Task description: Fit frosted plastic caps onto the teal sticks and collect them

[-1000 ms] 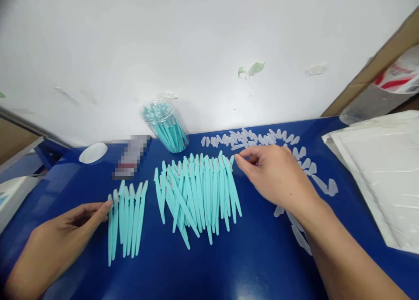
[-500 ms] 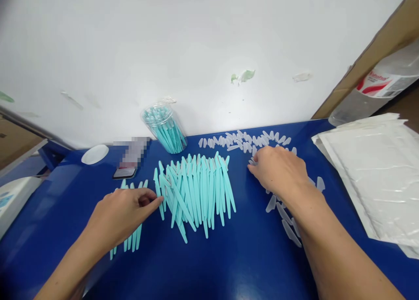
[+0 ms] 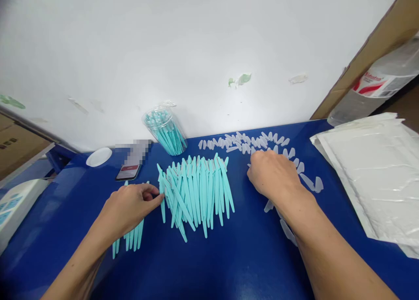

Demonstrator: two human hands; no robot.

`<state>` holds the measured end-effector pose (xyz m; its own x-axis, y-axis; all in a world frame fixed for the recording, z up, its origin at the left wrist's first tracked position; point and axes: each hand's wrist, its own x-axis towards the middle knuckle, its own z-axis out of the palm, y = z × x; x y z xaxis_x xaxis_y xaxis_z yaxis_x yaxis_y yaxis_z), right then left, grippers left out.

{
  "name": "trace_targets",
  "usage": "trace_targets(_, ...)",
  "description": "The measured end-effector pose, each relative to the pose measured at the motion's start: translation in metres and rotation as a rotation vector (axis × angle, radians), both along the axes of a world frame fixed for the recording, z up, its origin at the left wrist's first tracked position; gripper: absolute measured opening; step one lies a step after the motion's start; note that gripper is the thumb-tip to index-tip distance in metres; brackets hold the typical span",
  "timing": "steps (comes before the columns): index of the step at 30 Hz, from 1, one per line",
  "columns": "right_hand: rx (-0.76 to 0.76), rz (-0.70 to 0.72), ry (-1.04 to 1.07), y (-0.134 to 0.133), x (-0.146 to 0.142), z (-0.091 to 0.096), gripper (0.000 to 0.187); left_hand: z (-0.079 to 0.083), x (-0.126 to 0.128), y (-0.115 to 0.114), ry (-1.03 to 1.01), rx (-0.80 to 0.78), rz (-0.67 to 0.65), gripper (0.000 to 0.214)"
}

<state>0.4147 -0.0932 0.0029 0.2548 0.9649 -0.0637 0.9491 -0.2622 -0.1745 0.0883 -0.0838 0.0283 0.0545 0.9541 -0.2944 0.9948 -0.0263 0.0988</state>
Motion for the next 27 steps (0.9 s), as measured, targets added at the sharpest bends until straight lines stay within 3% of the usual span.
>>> trace_targets(4, -0.039, -0.022, -0.039, 0.0, -0.008, 0.003, 0.018, -0.005, 0.002, -0.002, -0.049, -0.022, 0.036, 0.038)
trace_targets(10, 0.081, -0.016, 0.113, -0.003, -0.014, 0.017, 0.02, 0.002, -0.01, -0.011, -0.126, 0.01, 0.109, 0.03)
trace_targets(12, 0.104, -0.003, 0.404, -0.004, -0.016, 0.02, 0.019, 0.007, -0.018, -0.012, -0.152, 0.046, 0.127, 0.03)
trace_targets(14, 0.105, -0.025, 0.834, -0.005, -0.021, 0.018, 0.018, 0.011, -0.022, -0.011, -0.263, 0.069, 0.093, 0.033)
trace_targets(18, 0.105, -0.137, 1.557, -0.002, -0.039, 0.008, 0.021, 0.016, -0.009, 0.001, -0.682, -0.028, -0.134, 0.031)
trace_targets(21, 0.086, -0.19, 1.812, 0.001, -0.059, 0.002, 0.024, 0.013, 0.005, 0.007, -0.84, -0.101, -0.211, 0.028)
trace_targets(25, 0.128, -0.268, 2.033, 0.002, -0.081, 0.0, 0.021, 0.001, 0.011, 0.001, -0.944, -0.06, -0.2, 0.028)
trace_targets(27, 0.152, -0.305, 2.088, 0.002, -0.087, -0.001, 0.03, -0.004, 0.009, -0.004, -0.983, -0.038, -0.191, 0.029)
